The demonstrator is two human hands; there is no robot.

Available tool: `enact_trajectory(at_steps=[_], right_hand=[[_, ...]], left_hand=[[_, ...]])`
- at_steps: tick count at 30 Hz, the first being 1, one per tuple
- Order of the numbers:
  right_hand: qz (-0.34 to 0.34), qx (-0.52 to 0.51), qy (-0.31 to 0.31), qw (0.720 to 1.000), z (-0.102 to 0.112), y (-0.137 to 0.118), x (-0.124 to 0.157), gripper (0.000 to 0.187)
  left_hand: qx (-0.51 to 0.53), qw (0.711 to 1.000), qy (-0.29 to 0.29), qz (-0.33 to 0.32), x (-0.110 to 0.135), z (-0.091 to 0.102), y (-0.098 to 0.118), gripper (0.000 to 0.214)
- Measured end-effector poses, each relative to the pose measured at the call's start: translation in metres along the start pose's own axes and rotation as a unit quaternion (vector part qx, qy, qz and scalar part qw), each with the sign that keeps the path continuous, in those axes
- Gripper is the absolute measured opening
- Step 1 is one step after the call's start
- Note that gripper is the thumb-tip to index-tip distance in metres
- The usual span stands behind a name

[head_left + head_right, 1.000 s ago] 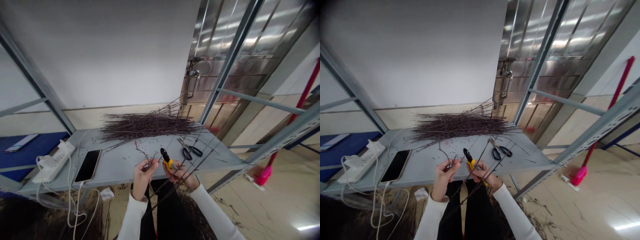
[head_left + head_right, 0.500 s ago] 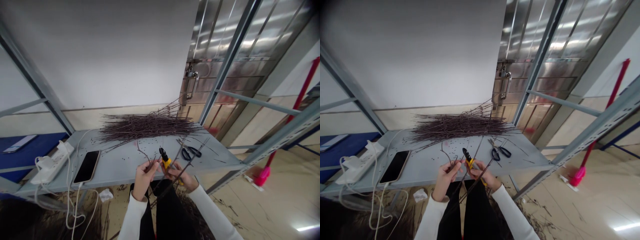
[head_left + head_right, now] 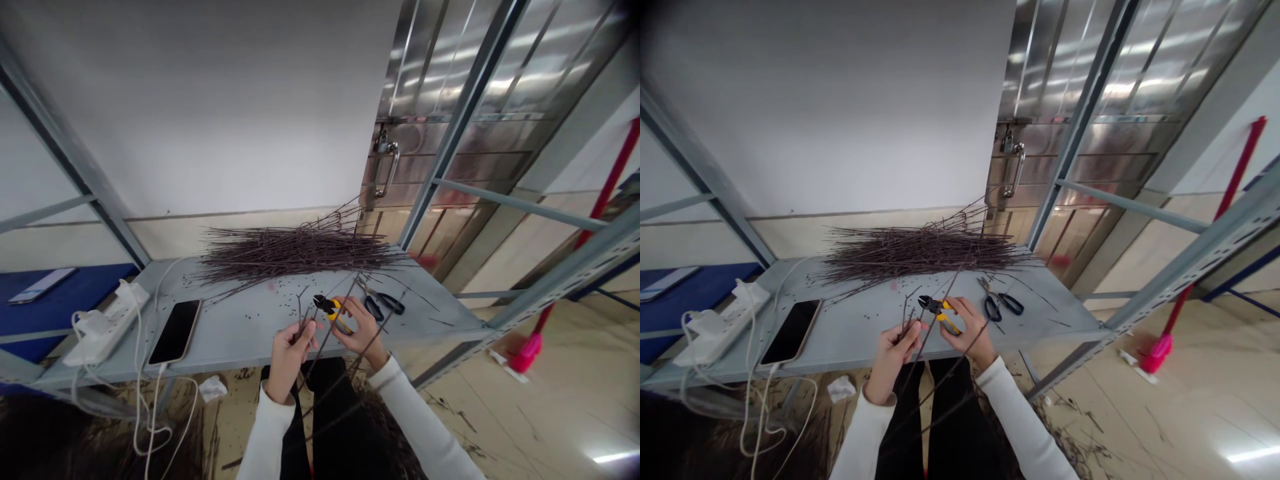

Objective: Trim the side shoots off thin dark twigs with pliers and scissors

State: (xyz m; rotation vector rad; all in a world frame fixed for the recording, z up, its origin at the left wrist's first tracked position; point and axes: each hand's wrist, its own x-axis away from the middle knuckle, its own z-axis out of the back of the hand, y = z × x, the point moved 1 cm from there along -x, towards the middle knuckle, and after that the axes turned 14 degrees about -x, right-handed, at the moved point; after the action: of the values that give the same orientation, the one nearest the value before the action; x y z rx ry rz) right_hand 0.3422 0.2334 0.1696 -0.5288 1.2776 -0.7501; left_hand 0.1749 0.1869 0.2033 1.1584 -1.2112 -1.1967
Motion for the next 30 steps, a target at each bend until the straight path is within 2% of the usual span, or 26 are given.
enact_trajectory(at_steps=[4,8,13,18,20,22,25,27,28,29,30], right_hand=[[0.036,0.068,-0.014,0.997,0.004,0.007,0.001,0.041],[0.014,0.047,-0.046,0.998,0.007,0.002,0.002,0.041],[-0.105,-0.058,-0.096,0.988,0.005,-0.013,0.004,0.037],[-0.242,-0.211,-0.137,0.937,0.007,-0.024,0.006,0.027],[-0.3,-0.284,-0.159,0.897,0.01,-0.024,0.009,0.028],[-0.373,-0.381,-0.186,0.826,0.011,-0.02,0.013,0.03],[-0.464,-0.538,-0.242,0.661,0.01,-0.012,0.023,0.035],[-0.484,-0.609,-0.281,0.563,0.007,-0.007,0.028,0.037],[-0.484,-0.629,-0.295,0.531,0.005,-0.006,0.03,0.036],[-0.482,-0.642,-0.303,0.514,0.004,-0.005,0.03,0.036],[-0.477,-0.649,-0.304,0.509,0.002,-0.004,0.031,0.035]], left_hand=[[-0.019,1.0,0.009,-0.014,-0.003,0.007,-0.003,0.047],[-0.06,0.997,0.033,-0.03,-0.005,0.014,-0.005,0.047],[-0.082,0.994,0.043,-0.06,-0.004,0.019,-0.004,0.036],[-0.147,0.981,0.046,-0.118,0.0,0.022,0.001,0.03],[-0.179,0.973,0.045,-0.136,0.002,0.022,0.003,0.03],[-0.191,0.971,0.049,-0.138,0.004,0.021,0.005,0.028],[-0.188,0.97,0.036,-0.15,0.007,0.015,0.009,0.028],[-0.172,0.971,0.021,-0.165,0.009,0.011,0.011,0.029],[-0.163,0.972,0.014,-0.169,0.01,0.009,0.012,0.03],[-0.155,0.973,0.008,-0.17,0.01,0.007,0.012,0.031],[-0.148,0.974,0.005,-0.169,0.011,0.006,0.012,0.031]])
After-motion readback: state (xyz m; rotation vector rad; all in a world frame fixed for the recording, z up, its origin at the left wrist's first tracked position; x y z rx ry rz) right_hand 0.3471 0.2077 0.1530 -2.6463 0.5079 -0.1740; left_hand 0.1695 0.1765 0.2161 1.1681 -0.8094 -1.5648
